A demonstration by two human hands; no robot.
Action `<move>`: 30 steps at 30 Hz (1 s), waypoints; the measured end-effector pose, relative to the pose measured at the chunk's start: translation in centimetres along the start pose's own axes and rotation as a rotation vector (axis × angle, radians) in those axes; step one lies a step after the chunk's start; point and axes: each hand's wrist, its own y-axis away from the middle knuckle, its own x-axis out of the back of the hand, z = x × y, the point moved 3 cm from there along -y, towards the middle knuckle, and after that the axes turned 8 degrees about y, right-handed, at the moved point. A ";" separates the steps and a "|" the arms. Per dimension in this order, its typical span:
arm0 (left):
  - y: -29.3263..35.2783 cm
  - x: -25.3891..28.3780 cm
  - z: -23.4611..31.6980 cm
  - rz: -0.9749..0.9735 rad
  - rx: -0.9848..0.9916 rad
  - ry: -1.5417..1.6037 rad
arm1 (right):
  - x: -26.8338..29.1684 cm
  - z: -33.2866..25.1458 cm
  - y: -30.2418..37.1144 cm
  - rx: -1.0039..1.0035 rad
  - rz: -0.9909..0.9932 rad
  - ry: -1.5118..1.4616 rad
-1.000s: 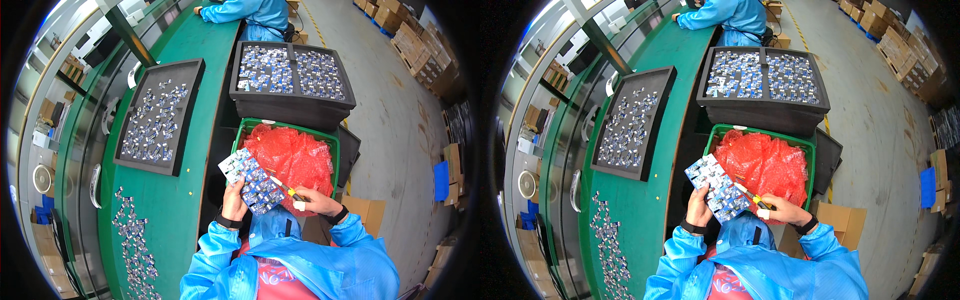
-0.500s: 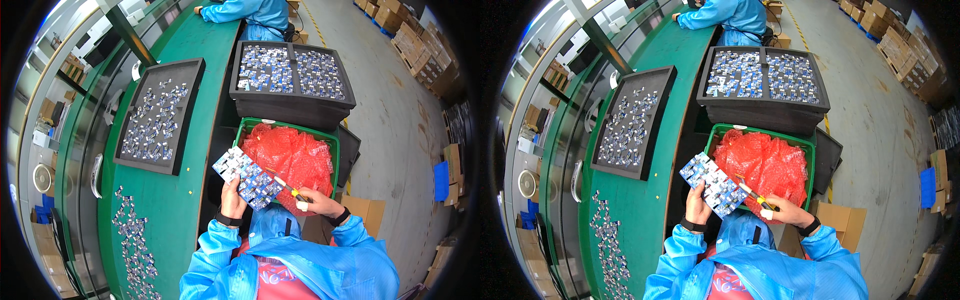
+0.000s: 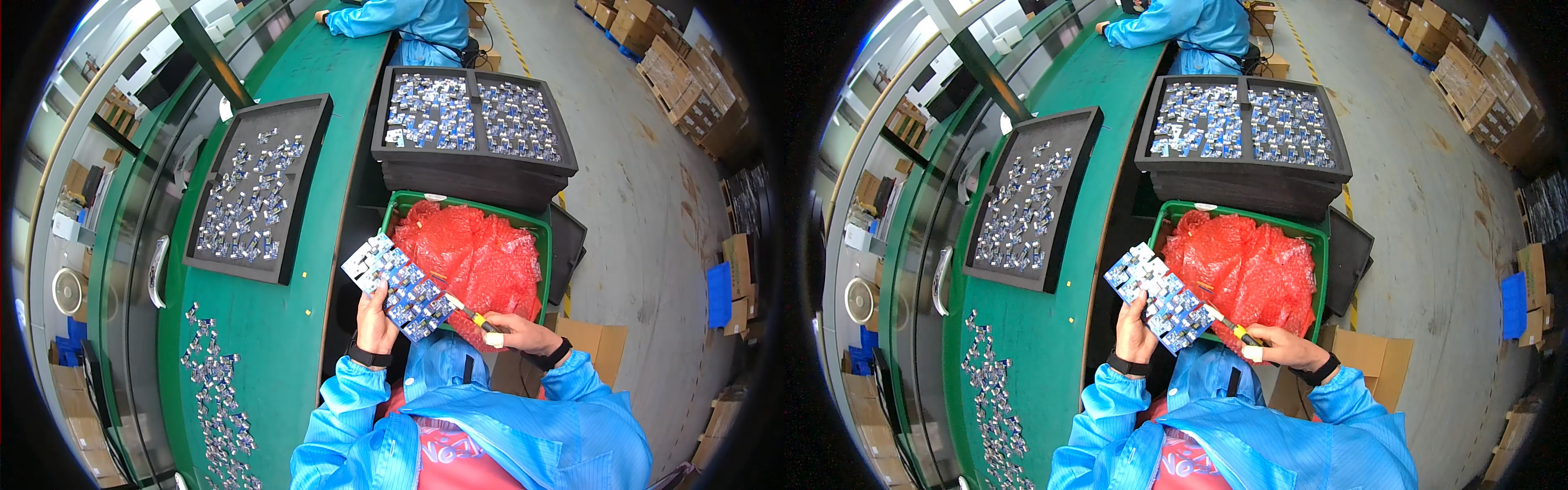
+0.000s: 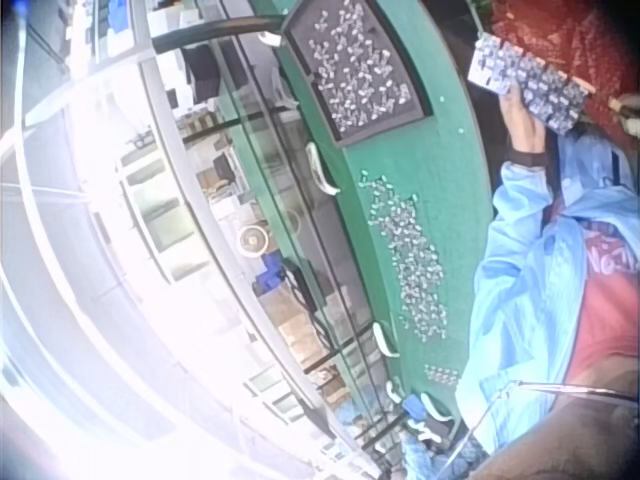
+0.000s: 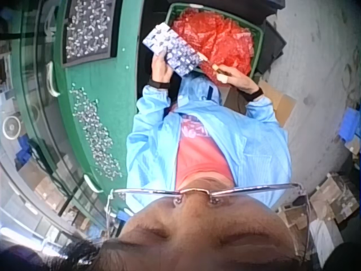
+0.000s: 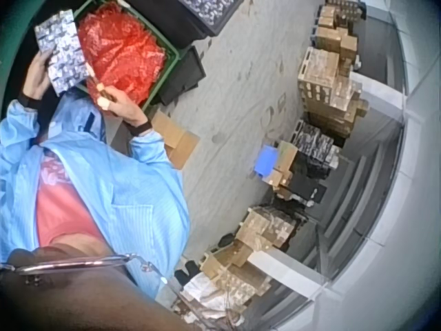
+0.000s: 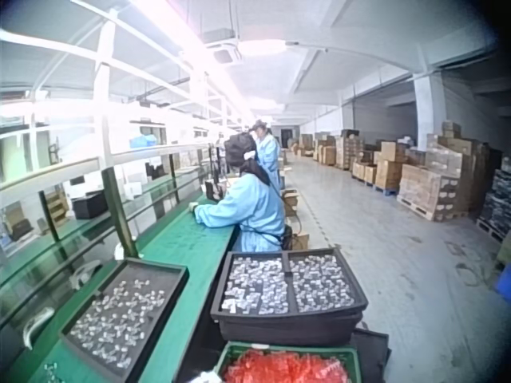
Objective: Assembling electronic circuit boards into plastic housings on a factory production line.
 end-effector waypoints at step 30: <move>3.8 -1.2 -0.8 -0.233 0.535 0.002 | 1.7 -1.2 -3.0 0.104 0.412 -0.726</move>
